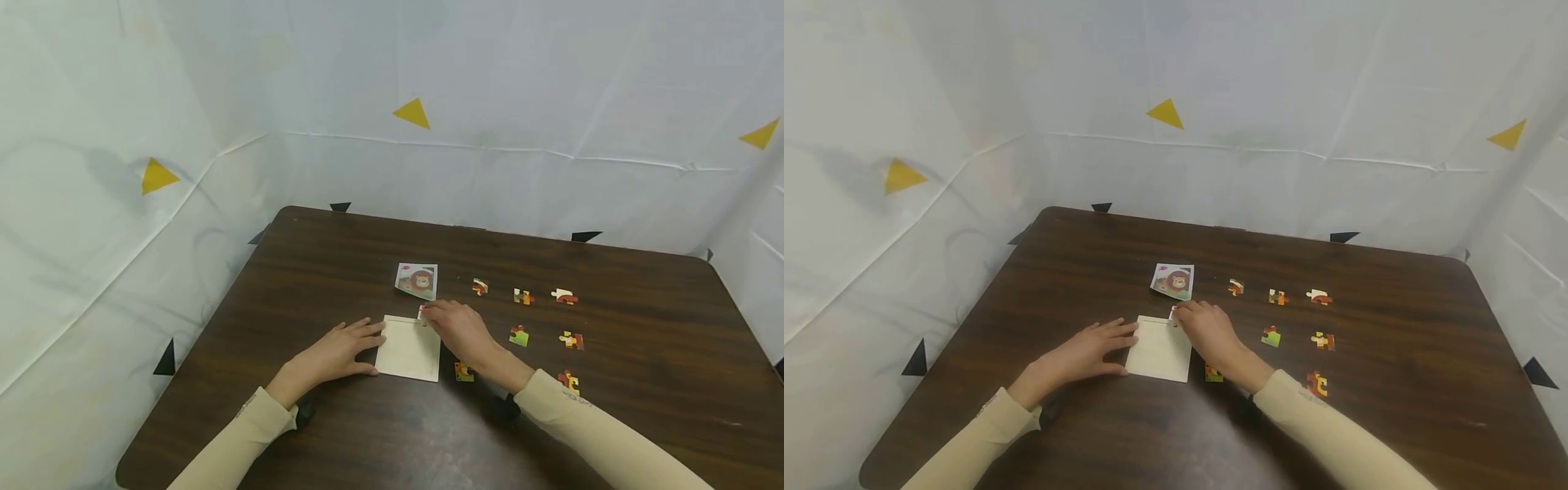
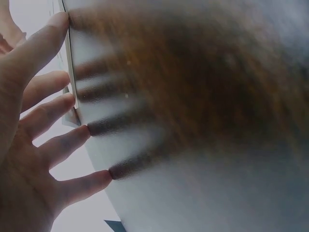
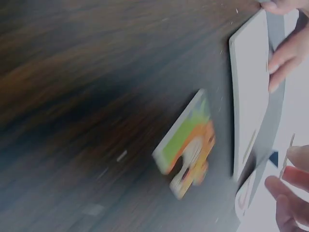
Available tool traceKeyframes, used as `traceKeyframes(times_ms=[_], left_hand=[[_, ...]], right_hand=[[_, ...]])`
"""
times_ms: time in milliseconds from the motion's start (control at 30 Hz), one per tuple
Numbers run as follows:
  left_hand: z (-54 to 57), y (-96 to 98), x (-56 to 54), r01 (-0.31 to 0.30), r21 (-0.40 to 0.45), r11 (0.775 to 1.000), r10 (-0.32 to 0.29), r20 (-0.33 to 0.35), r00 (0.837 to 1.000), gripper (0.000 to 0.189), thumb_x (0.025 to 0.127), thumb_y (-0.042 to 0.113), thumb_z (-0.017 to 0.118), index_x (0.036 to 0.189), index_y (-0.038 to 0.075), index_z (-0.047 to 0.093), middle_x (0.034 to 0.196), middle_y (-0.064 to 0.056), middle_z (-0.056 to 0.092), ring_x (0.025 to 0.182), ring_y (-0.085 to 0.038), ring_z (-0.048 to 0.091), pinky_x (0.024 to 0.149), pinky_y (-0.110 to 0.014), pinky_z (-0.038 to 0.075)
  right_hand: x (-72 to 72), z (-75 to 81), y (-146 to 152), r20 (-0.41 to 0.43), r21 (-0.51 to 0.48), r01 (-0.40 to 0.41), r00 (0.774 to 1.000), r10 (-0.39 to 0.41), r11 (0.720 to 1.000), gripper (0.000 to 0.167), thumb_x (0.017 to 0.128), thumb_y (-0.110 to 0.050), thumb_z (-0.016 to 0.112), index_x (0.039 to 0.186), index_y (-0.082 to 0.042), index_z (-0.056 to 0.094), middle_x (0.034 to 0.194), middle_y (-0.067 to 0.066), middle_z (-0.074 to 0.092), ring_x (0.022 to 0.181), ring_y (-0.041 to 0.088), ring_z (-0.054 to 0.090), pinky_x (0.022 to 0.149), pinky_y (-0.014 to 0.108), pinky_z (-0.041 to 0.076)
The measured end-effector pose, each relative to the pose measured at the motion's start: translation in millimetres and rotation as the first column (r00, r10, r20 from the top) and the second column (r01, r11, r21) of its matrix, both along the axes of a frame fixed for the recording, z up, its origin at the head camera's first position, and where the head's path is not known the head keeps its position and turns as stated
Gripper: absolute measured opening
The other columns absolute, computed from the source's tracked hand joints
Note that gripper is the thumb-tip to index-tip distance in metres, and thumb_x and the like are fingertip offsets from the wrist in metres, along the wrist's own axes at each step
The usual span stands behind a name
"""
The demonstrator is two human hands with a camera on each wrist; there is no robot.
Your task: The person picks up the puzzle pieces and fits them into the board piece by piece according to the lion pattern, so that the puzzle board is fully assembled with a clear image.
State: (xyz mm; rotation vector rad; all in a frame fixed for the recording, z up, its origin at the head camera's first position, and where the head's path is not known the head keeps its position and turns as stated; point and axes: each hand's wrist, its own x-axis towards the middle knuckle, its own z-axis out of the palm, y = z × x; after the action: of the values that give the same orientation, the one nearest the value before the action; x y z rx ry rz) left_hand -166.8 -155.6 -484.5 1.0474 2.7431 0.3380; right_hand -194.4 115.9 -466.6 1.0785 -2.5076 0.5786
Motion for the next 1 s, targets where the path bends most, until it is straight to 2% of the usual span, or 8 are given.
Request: traceKeyframes(times_ms=[167, 333, 533, 633, 733, 800, 900, 1000], left_hand=[[0.2, -0.2, 1.3, -0.007, -0.003, 1.000, 0.007, 0.005, 1.000, 0.064, 0.085, 0.047, 0.068, 0.139, 0.015, 0.054, 0.153, -0.004, 0.036, 0.140, -0.032, 0.033, 0.100, -0.065, 0.035], [-0.4, -1.2, 2.4, -0.005, 0.005, 1.000, 0.004, 0.003, 1.000, 0.064, 0.085, 0.047, 0.068, 0.139, 0.014, 0.054, 0.153, -0.004, 0.036, 0.140, -0.032, 0.032, 0.100, -0.065, 0.035], [-0.1, -3.3, 2.9, 0.005, 0.028, 1.000, -0.005, -0.015, 1.000, 0.064, 0.086, 0.046, 0.068, 0.138, 0.013, 0.054, 0.152, -0.006, 0.037, 0.139, -0.034, 0.033, 0.099, -0.066, 0.035], [-0.7, -3.3, 2.7, 0.005, 0.038, 0.999, -0.004, -0.011, 1.000, 0.064, 0.085, 0.046, 0.069, 0.138, 0.013, 0.055, 0.152, -0.006, 0.038, 0.139, -0.034, 0.033, 0.099, -0.066, 0.035], [-0.7, -3.2, 2.9, 0.003, 0.048, 0.999, -0.003, -0.001, 1.000, 0.063, 0.085, 0.045, 0.069, 0.138, 0.012, 0.055, 0.152, -0.007, 0.038, 0.139, -0.035, 0.033, 0.099, -0.067, 0.034], [-0.7, -3.3, 3.2, 0.005, 0.055, 0.999, -0.005, 0.002, 1.000, 0.063, 0.085, 0.044, 0.070, 0.137, 0.012, 0.055, 0.152, -0.007, 0.038, 0.139, -0.036, 0.033, 0.099, -0.068, 0.034], [-0.1, -3.4, 3.6, 0.006, 0.059, 0.998, -0.006, 0.004, 1.000, 0.063, 0.085, 0.043, 0.070, 0.137, 0.011, 0.055, 0.153, -0.008, 0.037, 0.139, -0.037, 0.032, 0.099, -0.068, 0.033], [1.1, -3.1, 3.8, 0.007, 0.059, 0.998, -0.007, 0.005, 1.000, 0.063, 0.085, 0.043, 0.069, 0.138, 0.011, 0.055, 0.153, -0.008, 0.035, 0.139, -0.037, 0.032, 0.099, -0.068, 0.033]], right_hand=[[0.0, -1.0, -20, 0.102, 0.010, -0.030, 0.994, 0.029, 0.999, 0.015, 0.084, 0.001, 0.071, 0.098, -0.004, 0.073, 0.107, 0.011, 0.069, 0.099, 0.025, 0.066, 0.077, 0.039, 0.056], [2.4, -6.2, -34, 0.167, 0.001, -0.051, 0.985, 0.050, 0.999, 0.014, 0.086, 0.003, 0.068, 0.099, 0.001, 0.071, 0.108, 0.014, 0.068, 0.101, 0.026, 0.065, 0.081, 0.037, 0.055], [2.8, -11.4, -48, 0.266, -0.052, -0.016, 0.963, 0.029, 0.999, 0.013, 0.088, 0.003, 0.066, 0.100, 0.003, 0.071, 0.108, 0.015, 0.068, 0.102, 0.029, 0.064, 0.085, 0.039, 0.053], [3.6, -14.3, -50, 0.294, -0.023, -0.015, 0.956, 0.021, 1.000, 0.014, 0.089, 0.001, 0.065, 0.102, 0.002, 0.071, 0.111, 0.015, 0.067, 0.104, 0.029, 0.064, 0.085, 0.041, 0.053], [4.6, -16.9, -52, 0.257, 0.061, -0.048, 0.966, 0.031, 0.997, 0.015, 0.090, 0.001, 0.064, 0.103, 0.002, 0.071, 0.114, 0.016, 0.066, 0.105, 0.029, 0.063, 0.086, 0.039, 0.053], [5.0, -18.0, -53, 0.202, 0.115, -0.074, 0.978, 0.049, 0.991, 0.016, 0.089, 0.003, 0.063, 0.104, 0.002, 0.071, 0.114, 0.015, 0.066, 0.104, 0.028, 0.063, 0.087, 0.038, 0.052], [5.8, -18.6, -54, 0.132, 0.167, -0.094, 0.989, 0.072, 0.981, 0.018, 0.088, 0.004, 0.063, 0.105, 0.002, 0.070, 0.113, 0.014, 0.067, 0.103, 0.026, 0.062, 0.089, 0.038, 0.051], [7.0, -18.0, -55, 0.100, 0.201, -0.092, 0.992, 0.073, 0.975, 0.019, 0.087, 0.004, 0.065, 0.105, 0.001, 0.071, 0.111, 0.013, 0.067, 0.101, 0.025, 0.062, 0.086, 0.038, 0.052]])
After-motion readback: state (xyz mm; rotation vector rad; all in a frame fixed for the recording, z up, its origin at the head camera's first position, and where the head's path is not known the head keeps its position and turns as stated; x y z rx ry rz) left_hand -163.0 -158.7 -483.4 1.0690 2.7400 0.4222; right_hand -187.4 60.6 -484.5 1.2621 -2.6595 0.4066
